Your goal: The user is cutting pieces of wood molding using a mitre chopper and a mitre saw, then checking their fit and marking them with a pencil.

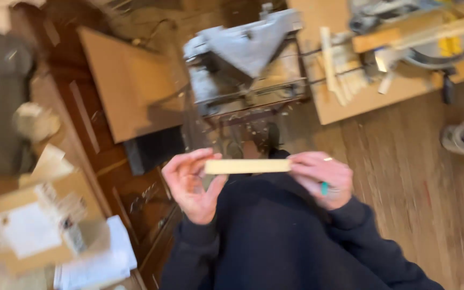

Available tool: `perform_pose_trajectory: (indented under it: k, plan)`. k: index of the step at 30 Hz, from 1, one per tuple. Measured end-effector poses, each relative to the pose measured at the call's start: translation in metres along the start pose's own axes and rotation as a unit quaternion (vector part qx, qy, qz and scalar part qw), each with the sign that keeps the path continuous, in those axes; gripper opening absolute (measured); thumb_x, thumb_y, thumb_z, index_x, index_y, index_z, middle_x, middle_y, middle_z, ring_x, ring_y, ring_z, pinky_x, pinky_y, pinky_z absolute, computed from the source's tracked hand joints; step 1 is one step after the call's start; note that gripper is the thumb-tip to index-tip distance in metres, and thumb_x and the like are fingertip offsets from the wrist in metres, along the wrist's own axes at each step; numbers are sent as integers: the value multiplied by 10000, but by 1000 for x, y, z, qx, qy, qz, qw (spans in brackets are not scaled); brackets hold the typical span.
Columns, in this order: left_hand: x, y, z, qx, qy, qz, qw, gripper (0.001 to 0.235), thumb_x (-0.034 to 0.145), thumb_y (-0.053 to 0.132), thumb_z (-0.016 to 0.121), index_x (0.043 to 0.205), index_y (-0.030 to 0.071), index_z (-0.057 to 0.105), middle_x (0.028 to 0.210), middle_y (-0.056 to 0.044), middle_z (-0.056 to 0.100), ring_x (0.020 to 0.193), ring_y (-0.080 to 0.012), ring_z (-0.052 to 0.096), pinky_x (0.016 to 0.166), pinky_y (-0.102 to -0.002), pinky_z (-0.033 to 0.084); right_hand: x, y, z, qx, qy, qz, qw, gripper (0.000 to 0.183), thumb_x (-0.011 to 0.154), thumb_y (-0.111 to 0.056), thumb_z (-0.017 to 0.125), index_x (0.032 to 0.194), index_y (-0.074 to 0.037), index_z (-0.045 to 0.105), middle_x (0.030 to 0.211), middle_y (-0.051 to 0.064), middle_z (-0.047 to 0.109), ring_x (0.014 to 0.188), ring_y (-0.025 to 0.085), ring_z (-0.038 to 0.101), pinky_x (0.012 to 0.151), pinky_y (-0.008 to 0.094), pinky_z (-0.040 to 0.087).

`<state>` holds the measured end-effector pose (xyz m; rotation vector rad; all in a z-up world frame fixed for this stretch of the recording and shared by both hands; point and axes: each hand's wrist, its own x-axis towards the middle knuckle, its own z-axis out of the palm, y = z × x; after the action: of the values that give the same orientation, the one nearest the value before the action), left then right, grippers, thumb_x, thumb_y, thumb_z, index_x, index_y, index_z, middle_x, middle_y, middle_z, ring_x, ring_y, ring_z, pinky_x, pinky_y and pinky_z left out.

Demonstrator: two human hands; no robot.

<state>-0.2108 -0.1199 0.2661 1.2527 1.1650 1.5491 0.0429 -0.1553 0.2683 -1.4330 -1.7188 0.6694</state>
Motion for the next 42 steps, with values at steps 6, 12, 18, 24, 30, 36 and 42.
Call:
perform_pose_trajectory:
  k: [6, 12, 18, 24, 30, 36, 42]
  plan:
    - [-38, -34, 20, -56, -216, -280, 934, 278, 983, -41, 647, 1260, -62, 644, 1247, -162, 711, 1134, -254, 680, 983, -352, 545, -24, 50, 12, 160, -38, 79, 983, 221, 811, -9, 843, 1009, -38, 749, 1057, 105, 784, 974, 228, 768, 864, 317, 615]
    - [-36, -46, 64, -78, -151, -325, 930, 234, 1011, -17, 611, 1242, -48, 595, 1235, -147, 678, 1189, -237, 653, 1064, -338, 506, 11, 212, -10, 35, 64, 376, 924, 320, 898, -309, 779, 1096, -58, 788, 918, 86, 783, 817, 175, 720, 764, 289, 571]
    - [-25, -37, 115, -185, -158, -313, 918, 247, 1057, 36, 568, 1290, 7, 490, 1065, -120, 648, 981, -206, 667, 934, -334, 556, 76, 390, 5, -212, 20, 267, 940, 638, 798, -583, 852, 1050, -3, 770, 853, 215, 723, 776, 368, 693, 703, 460, 543]
    - [1, -14, 124, -245, -102, -296, 918, 196, 1098, 75, 512, 1282, 52, 448, 1070, -122, 676, 896, -187, 666, 820, -315, 548, 63, 483, 20, -286, -72, 262, 919, 505, 821, -554, 827, 909, -57, 811, 779, 205, 714, 729, 388, 690, 697, 502, 546]
    - [54, 54, 108, -86, -173, -235, 953, 282, 1089, 43, 548, 1366, 22, 596, 1138, -102, 719, 1072, -170, 638, 995, -290, 496, 29, 311, -43, 193, -17, 425, 884, 261, 1009, -250, 759, 1129, -20, 787, 725, 34, 571, 672, 168, 469, 604, 349, 333]
    - [103, 123, 74, 206, -271, 244, 908, 339, 811, 37, 801, 1138, 67, 714, 1202, -94, 736, 1005, -230, 641, 889, -326, 562, 39, 120, -39, 458, -31, 335, 823, 292, 942, -80, 608, 1197, 57, 642, 1026, 93, 758, 847, 111, 728, 778, 251, 576]
    - [114, 91, 60, 175, -299, 417, 840, 375, 843, 37, 850, 1193, 15, 714, 1257, -126, 698, 1088, -282, 668, 945, -365, 614, 85, 16, -3, 551, -60, 271, 787, 315, 967, -72, 671, 1258, 48, 666, 943, 63, 702, 578, 9, 426, 490, 166, 304]
